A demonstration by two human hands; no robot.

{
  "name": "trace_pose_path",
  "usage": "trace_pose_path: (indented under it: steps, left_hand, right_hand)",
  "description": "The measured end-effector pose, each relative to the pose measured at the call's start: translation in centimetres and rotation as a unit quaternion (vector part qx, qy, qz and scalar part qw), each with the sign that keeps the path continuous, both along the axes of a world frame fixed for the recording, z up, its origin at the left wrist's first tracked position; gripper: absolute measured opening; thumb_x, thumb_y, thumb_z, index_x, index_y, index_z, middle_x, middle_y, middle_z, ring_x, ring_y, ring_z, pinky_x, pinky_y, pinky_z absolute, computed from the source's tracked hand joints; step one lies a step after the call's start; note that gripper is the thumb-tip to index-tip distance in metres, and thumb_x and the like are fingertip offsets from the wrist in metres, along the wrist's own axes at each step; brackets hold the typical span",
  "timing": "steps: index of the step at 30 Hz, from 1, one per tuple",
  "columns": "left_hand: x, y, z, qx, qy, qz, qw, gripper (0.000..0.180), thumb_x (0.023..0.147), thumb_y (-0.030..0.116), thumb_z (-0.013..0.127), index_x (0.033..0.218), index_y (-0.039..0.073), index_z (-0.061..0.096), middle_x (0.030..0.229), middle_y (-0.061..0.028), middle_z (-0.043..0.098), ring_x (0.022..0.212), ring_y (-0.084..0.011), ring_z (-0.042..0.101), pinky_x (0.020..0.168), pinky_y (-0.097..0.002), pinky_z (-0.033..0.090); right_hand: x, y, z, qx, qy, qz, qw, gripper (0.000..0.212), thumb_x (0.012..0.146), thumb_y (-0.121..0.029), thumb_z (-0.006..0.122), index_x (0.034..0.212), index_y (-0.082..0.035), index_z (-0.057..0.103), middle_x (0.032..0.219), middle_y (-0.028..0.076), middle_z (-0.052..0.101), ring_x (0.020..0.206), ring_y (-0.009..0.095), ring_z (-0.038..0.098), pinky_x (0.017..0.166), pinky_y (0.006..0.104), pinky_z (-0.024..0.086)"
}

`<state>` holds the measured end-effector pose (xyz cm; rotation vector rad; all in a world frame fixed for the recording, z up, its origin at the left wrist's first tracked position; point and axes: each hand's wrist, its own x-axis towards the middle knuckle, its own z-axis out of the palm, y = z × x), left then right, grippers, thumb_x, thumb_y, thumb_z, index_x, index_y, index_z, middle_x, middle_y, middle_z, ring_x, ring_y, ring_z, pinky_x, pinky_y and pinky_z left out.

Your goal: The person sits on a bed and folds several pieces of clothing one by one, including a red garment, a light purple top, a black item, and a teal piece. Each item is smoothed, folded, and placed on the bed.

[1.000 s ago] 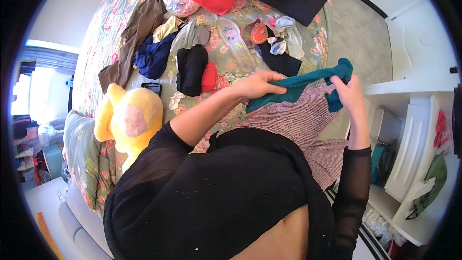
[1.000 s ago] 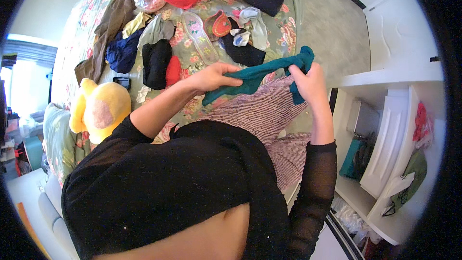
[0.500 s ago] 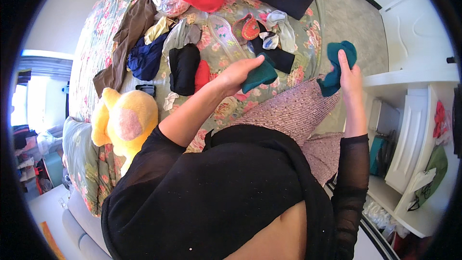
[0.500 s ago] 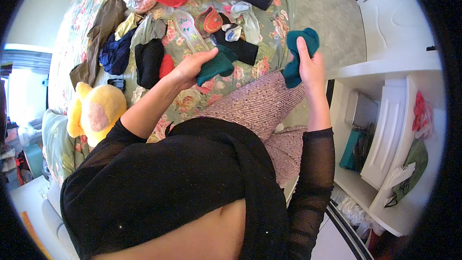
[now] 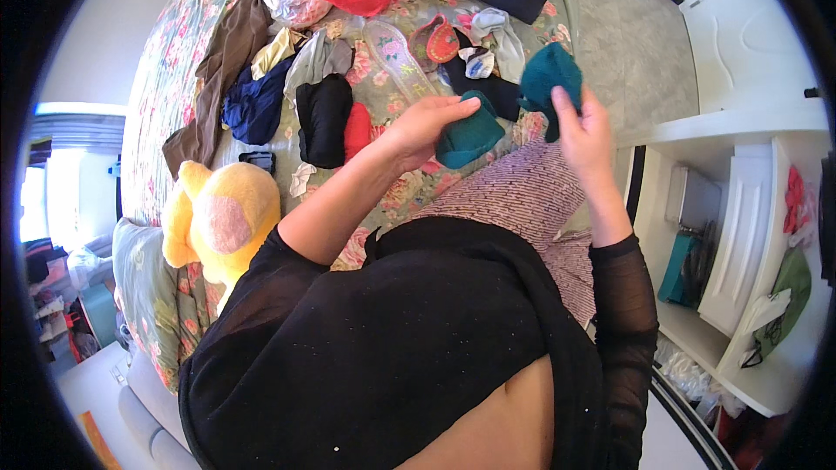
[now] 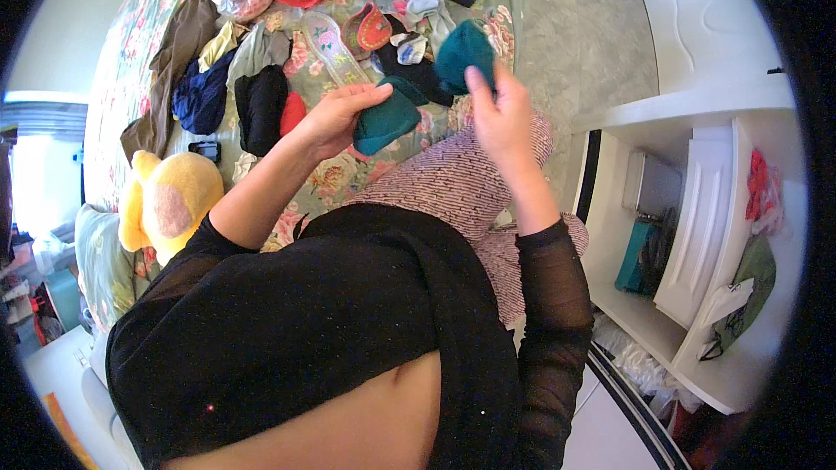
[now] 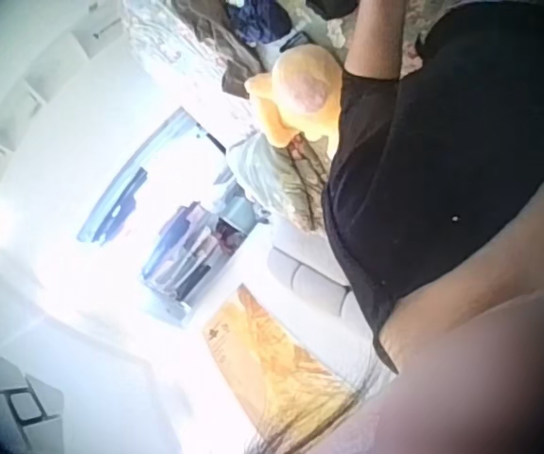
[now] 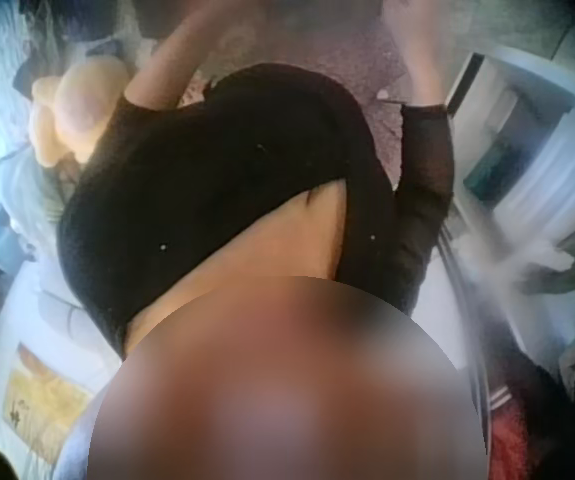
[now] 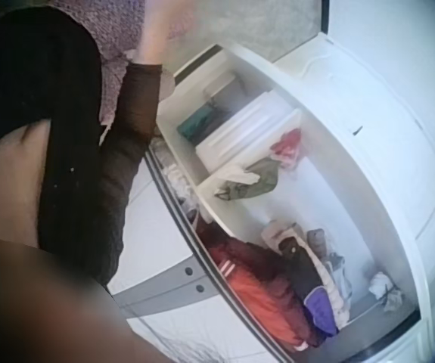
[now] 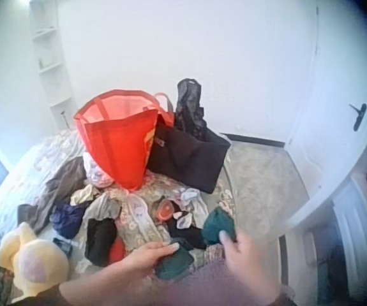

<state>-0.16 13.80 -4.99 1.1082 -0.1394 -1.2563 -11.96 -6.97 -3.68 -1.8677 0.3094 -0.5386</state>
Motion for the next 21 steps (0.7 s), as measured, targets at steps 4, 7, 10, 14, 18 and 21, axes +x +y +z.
trace_pose_path:
  steps: [4,7,10,14,18,21]
  left_hand:
    - [-1.0,-0.8,0.6,-0.030,0.029,0.025,0.999,0.031,0.097,0.018,0.049,0.116,-0.006,0.056,0.107,-0.0124,0.066,0.094,-0.0202,0.065,0.085,-0.0355,0.053]
    - [-1.5,-1.7,0.8,-0.048,0.067,0.054,0.995,0.035,0.100,0.020,0.042,0.119,-0.005,0.055,0.115,-0.0145,0.064,0.105,-0.0233,0.063,0.096,-0.0387,0.048]
    - [-1.9,-2.1,1.1,-0.057,0.115,0.050,0.990,0.038,0.101,0.022,0.036,0.122,-0.004,0.054,0.119,-0.0157,0.062,0.110,-0.0245,0.061,0.101,-0.0405,0.045]
    - [-1.8,-2.3,2.0,-0.090,0.127,-0.004,0.988,0.041,0.102,0.026,0.038,0.122,-0.006,0.053,0.119,-0.0162,0.062,0.108,-0.0236,0.061,0.098,-0.0376,0.046]
    - [-0.9,-2.7,2.4,-0.047,-0.137,-0.055,0.988,0.041,0.101,0.031,0.045,0.124,-0.003,0.052,0.118,-0.0115,0.063,0.104,-0.0197,0.061,0.091,-0.0306,0.046]
    - [-0.6,-3.8,2.2,-0.075,-0.352,0.035,0.932,0.040,0.100,0.028,0.049,0.129,0.000,0.050,0.119,-0.0090,0.061,0.110,-0.0175,0.057,0.095,-0.0306,0.044]
  right_hand:
    - [-0.7,2.7,1.8,0.018,0.036,0.155,0.987,0.033,0.089,-0.019,0.062,0.116,0.000,0.058,0.108,0.014,0.063,0.103,0.024,0.060,0.092,0.0346,0.045]
    - [-1.3,3.2,3.1,-0.141,-0.034,0.226,0.963,0.043,0.081,-0.017,0.067,0.120,-0.003,0.056,0.122,0.016,0.057,0.116,0.030,0.054,0.101,0.0383,0.040]
    - [-2.3,3.0,3.7,-0.149,0.005,0.232,0.961,0.051,0.077,-0.011,0.067,0.125,-0.001,0.053,0.131,0.015,0.052,0.126,0.029,0.048,0.106,0.0375,0.036]
    - [-2.4,2.3,3.0,-0.196,-0.020,0.173,0.965,0.035,0.081,-0.010,0.067,0.114,-0.002,0.060,0.115,0.012,0.063,0.109,0.028,0.059,0.096,0.0370,0.045]
    - [-1.6,0.3,2.9,0.267,-0.015,0.014,0.963,0.024,0.093,-0.017,0.061,0.110,-0.001,0.064,0.101,0.005,0.069,0.088,0.014,0.065,0.082,0.0303,0.052]
    - [-2.0,-1.9,4.1,0.432,-0.030,0.020,0.901,0.028,0.095,-0.020,0.059,0.114,0.001,0.059,0.110,0.009,0.066,0.096,0.018,0.064,0.084,0.0334,0.052]
